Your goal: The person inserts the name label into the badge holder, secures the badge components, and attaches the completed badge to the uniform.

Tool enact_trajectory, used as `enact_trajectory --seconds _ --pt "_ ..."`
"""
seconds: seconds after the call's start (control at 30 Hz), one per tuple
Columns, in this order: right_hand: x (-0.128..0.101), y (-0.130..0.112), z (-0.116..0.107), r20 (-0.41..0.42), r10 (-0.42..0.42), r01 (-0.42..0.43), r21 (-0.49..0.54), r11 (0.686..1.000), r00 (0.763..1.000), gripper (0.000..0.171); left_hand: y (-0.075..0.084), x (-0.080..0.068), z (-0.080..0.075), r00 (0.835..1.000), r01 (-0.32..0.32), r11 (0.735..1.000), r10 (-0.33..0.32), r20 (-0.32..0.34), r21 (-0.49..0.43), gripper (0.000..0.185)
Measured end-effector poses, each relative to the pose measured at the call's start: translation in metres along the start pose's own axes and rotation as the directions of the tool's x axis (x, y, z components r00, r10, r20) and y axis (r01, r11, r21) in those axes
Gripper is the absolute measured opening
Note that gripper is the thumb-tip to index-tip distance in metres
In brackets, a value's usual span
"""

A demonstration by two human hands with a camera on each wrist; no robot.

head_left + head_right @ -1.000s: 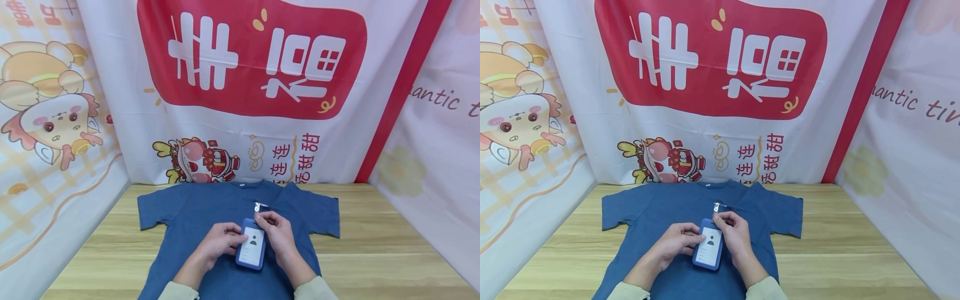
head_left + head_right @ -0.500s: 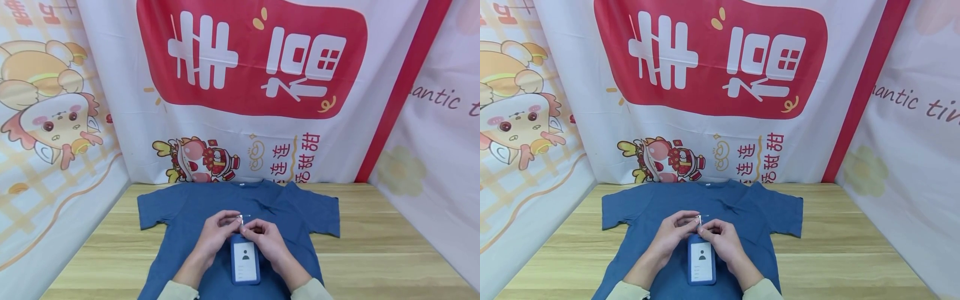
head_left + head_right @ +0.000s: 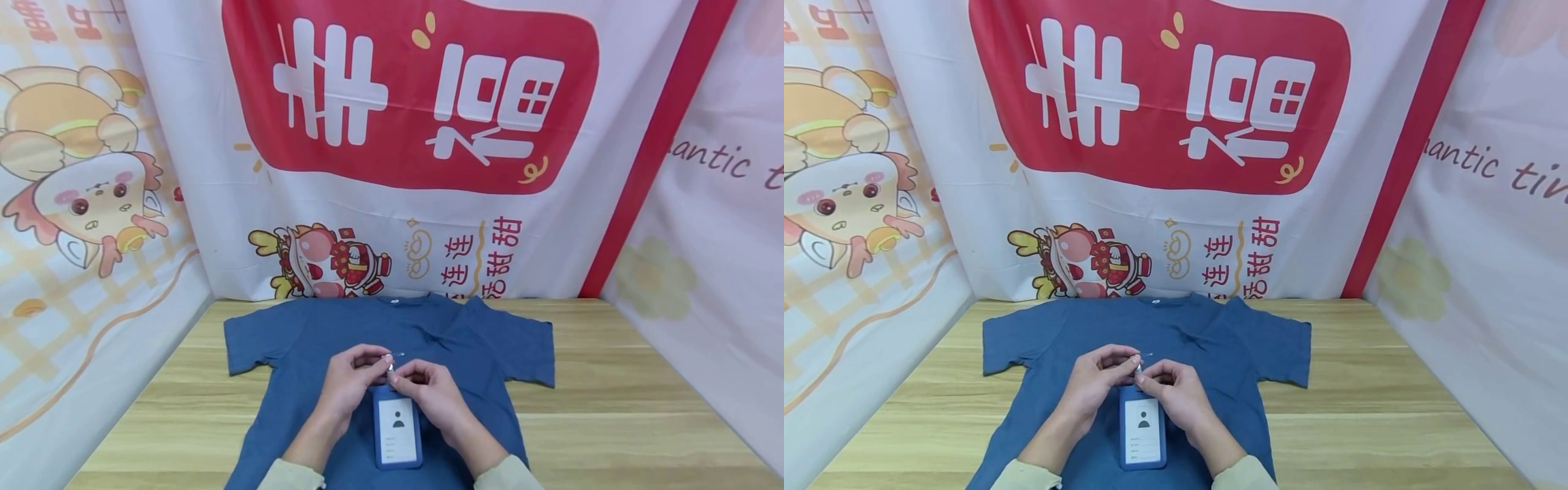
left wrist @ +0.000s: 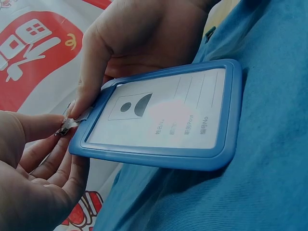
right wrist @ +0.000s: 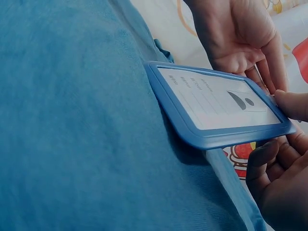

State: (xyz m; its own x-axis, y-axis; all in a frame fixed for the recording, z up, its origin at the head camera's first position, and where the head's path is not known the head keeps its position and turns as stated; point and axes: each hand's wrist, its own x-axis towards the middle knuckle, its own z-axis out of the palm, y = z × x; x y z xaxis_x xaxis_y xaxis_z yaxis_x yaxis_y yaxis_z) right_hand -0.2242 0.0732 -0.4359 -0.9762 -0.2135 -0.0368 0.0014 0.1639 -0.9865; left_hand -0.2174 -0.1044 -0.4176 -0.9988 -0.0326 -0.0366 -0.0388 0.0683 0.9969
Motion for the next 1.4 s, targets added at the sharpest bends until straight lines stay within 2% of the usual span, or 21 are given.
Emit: enact_trajectory --seconds 0.27,0.57,0.93,1.1,1.4 --pt "-0.0002 0.0007 0.0008 0.016 0.005 -0.005 0.001 1.000 1.000 0.022 0.0027 -0.0018 0.0003 1.000 -0.004 1.000 0.004 -0.007 0.023 0.026" --pt "-0.0002 0.0018 0.0004 0.026 0.001 -0.001 -0.004 1.000 1.000 0.023 0.0024 0.0000 0.0016 1.000 -0.019 1.000 0.019 -0.001 -0.002 0.024" --pt "-0.0010 0.0007 0.0009 0.043 0.008 -0.007 -0.028 1.000 0.999 0.024 0.0035 0.0010 -0.0022 0.999 0.006 1.000 -0.006 -0.050 0.000 0.028" --pt "0.0000 0.0021 0.0013 0.038 0.008 -0.007 -0.031 1.000 0.999 0.023 0.0037 0.0016 -0.0038 0.999 0.025 0.999 -0.026 -0.033 -0.025 0.033" --pt "0.0006 0.0009 -0.0028 0.016 0.009 -0.009 -0.004 1.000 1.000 0.025 0.0021 0.0022 -0.0033 0.999 0.039 0.998 -0.039 -0.003 -0.051 0.026"
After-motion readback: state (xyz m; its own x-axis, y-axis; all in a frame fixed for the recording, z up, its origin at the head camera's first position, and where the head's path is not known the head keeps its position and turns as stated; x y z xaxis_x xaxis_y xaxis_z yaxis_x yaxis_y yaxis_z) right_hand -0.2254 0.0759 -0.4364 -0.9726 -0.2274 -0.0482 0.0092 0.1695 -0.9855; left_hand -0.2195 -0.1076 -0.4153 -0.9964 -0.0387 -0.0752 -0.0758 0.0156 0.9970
